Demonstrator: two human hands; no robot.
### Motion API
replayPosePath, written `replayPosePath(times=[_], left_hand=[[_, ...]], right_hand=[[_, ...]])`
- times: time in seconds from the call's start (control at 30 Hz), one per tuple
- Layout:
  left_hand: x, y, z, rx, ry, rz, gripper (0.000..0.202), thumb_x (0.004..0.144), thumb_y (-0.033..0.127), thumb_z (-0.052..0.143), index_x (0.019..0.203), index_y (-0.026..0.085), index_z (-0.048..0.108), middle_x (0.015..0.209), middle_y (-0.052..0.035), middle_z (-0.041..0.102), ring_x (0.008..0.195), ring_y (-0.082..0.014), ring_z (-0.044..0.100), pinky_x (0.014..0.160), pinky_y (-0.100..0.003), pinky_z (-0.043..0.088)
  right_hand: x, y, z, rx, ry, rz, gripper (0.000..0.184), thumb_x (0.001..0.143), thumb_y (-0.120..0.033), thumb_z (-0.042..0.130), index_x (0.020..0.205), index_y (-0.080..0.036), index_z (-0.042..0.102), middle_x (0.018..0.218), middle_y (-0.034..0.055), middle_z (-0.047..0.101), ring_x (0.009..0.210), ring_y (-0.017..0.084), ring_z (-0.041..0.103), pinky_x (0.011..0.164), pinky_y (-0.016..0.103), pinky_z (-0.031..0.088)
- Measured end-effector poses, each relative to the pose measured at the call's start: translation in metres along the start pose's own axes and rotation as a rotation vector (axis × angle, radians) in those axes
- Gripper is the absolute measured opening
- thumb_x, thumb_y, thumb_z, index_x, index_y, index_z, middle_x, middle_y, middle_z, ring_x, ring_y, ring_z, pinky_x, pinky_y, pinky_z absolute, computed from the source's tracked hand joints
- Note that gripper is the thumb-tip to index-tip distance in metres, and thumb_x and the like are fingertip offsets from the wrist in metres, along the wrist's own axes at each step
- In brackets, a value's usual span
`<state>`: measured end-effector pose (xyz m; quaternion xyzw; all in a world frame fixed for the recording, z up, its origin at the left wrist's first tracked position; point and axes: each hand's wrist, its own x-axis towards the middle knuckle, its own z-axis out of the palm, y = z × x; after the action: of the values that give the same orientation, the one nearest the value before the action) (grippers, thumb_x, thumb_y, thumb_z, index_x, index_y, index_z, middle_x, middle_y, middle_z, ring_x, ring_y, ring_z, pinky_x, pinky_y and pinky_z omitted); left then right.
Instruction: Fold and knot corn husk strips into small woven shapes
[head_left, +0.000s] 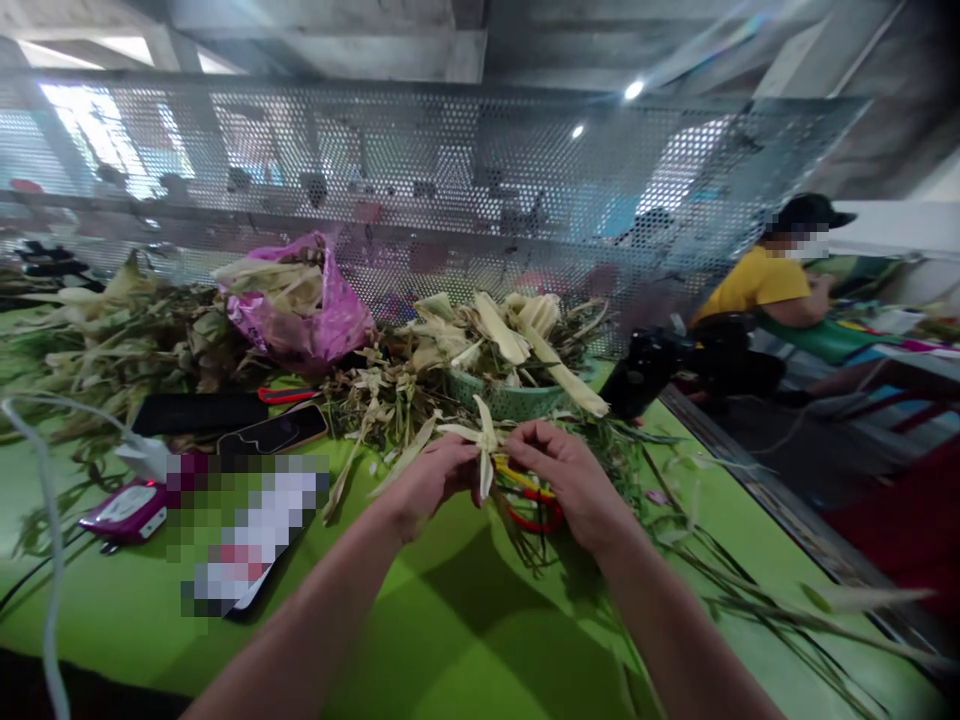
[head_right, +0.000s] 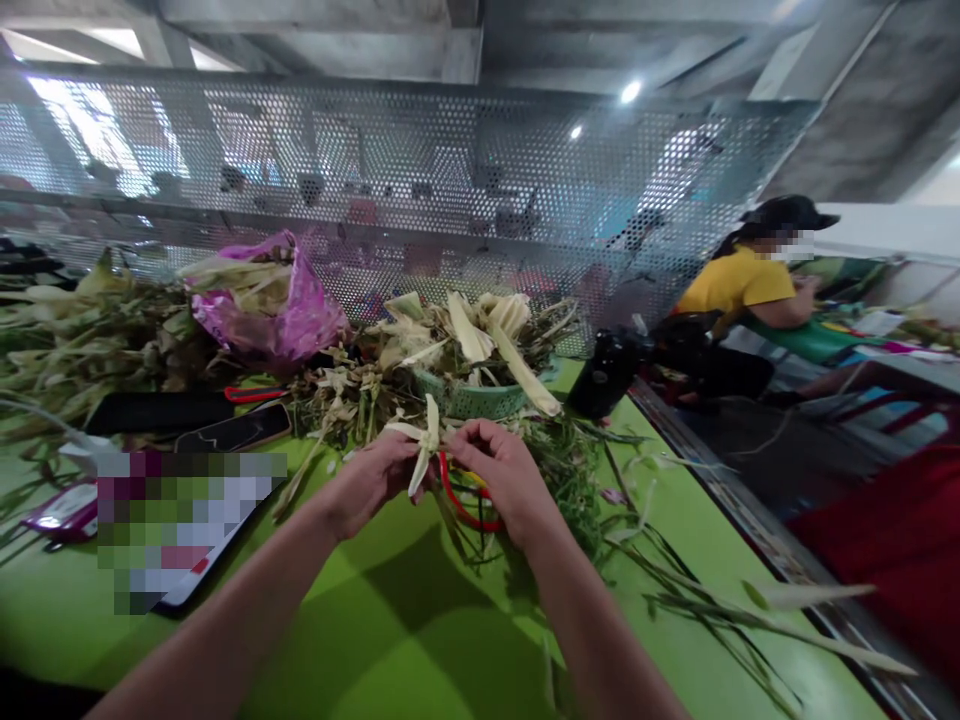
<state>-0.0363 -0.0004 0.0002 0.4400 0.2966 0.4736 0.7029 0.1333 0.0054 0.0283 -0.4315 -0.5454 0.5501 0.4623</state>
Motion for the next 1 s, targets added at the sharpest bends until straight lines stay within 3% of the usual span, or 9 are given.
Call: replayPosePath(times=[0.17, 0.27, 0.37, 0.43, 0.53, 0.63, 0.8, 1.0], left_hand=[[0.000, 0.001, -0.002, 0.157, -0.028, -0.004, 0.021, 0.079, 0.031, 0.060, 0.069, 0.013, 0.058, 0.064, 0.0003, 0.053, 0.055, -0.0074, 0.042, 0.051, -0.021, 0.030], [0.002, 0.000, -0.001, 0.187, -0.050, 0.028, 0.026, 0.080, 0.037, 0.060, 0.070, 0.014, 0.058, 0.065, 0.0002, 0.054, 0.056, -0.0083, 0.043, 0.053, -0.022, 0.033], [0.005, -0.001, 0.000, 0.204, 0.012, 0.110, 0.030, 0.080, 0.044, 0.060, 0.072, 0.015, 0.057, 0.066, 0.0002, 0.053, 0.058, -0.0097, 0.045, 0.055, -0.023, 0.035], [0.007, -0.001, 0.001, 0.228, 0.065, 0.149, 0.030, 0.080, 0.044, 0.060, 0.072, 0.015, 0.056, 0.064, 0.0013, 0.050, 0.057, -0.0097, 0.044, 0.054, -0.024, 0.035], [0.008, 0.000, 0.004, 0.273, 0.111, 0.163, 0.028, 0.080, 0.041, 0.059, 0.069, 0.016, 0.052, 0.060, 0.0030, 0.045, 0.055, -0.0094, 0.041, 0.054, -0.024, 0.033], [0.005, 0.001, 0.007, 0.309, 0.156, 0.165, 0.025, 0.080, 0.037, 0.059, 0.067, 0.016, 0.053, 0.059, 0.0038, 0.042, 0.055, -0.0093, 0.037, 0.054, -0.024, 0.031], [0.002, -0.001, 0.011, 0.168, 0.190, 0.168, 0.016, 0.080, 0.029, 0.059, 0.075, 0.014, 0.057, 0.068, 0.0016, 0.049, 0.065, -0.0101, 0.042, 0.064, -0.023, 0.036], [0.003, -0.002, 0.003, 0.031, 0.199, 0.075, 0.023, 0.076, 0.036, 0.065, 0.076, 0.015, 0.054, 0.065, 0.0041, 0.044, 0.060, -0.0083, 0.040, 0.063, -0.022, 0.035]], right_hand=[[0.006, 0.007, -0.005, -0.177, 0.089, -0.086, 0.026, 0.074, -0.042, 0.071, 0.071, -0.019, 0.057, 0.060, -0.0034, 0.054, 0.053, 0.011, 0.046, 0.051, 0.024, 0.037], [0.006, 0.006, -0.008, -0.410, 0.191, -0.322, 0.019, 0.078, -0.038, 0.066, 0.080, -0.020, 0.061, 0.079, 0.0016, 0.060, 0.072, 0.017, 0.054, 0.070, 0.031, 0.044], [0.001, 0.001, -0.006, -0.613, 0.351, -0.567, 0.018, 0.080, -0.036, 0.065, 0.090, -0.021, 0.063, 0.099, 0.0054, 0.059, 0.093, 0.022, 0.054, 0.085, 0.035, 0.041], [-0.004, 0.000, -0.001, -0.641, 0.300, -0.543, 0.017, 0.084, -0.038, 0.060, 0.082, -0.022, 0.062, 0.090, 0.0045, 0.060, 0.089, 0.022, 0.054, 0.081, 0.033, 0.041], [-0.007, 0.005, 0.009, -0.594, 0.091, -0.336, 0.028, 0.088, -0.043, 0.053, 0.072, -0.021, 0.061, 0.072, 0.0019, 0.058, 0.071, 0.018, 0.053, 0.067, 0.030, 0.040], [-0.005, 0.011, 0.014, -0.509, 0.008, -0.224, 0.027, 0.086, -0.042, 0.054, 0.071, -0.021, 0.059, 0.065, 0.0004, 0.054, 0.063, 0.016, 0.048, 0.059, 0.028, 0.038], [0.001, 0.014, 0.012, -0.604, 0.028, -0.349, 0.021, 0.085, -0.032, 0.053, 0.068, -0.021, 0.051, 0.067, 0.0002, 0.050, 0.066, 0.017, 0.046, 0.060, 0.028, 0.036], [0.001, 0.012, 0.007, -0.767, 0.051, -0.473, 0.020, 0.086, -0.028, 0.054, 0.067, -0.021, 0.050, 0.070, 0.0009, 0.051, 0.070, 0.018, 0.049, 0.065, 0.030, 0.037]])
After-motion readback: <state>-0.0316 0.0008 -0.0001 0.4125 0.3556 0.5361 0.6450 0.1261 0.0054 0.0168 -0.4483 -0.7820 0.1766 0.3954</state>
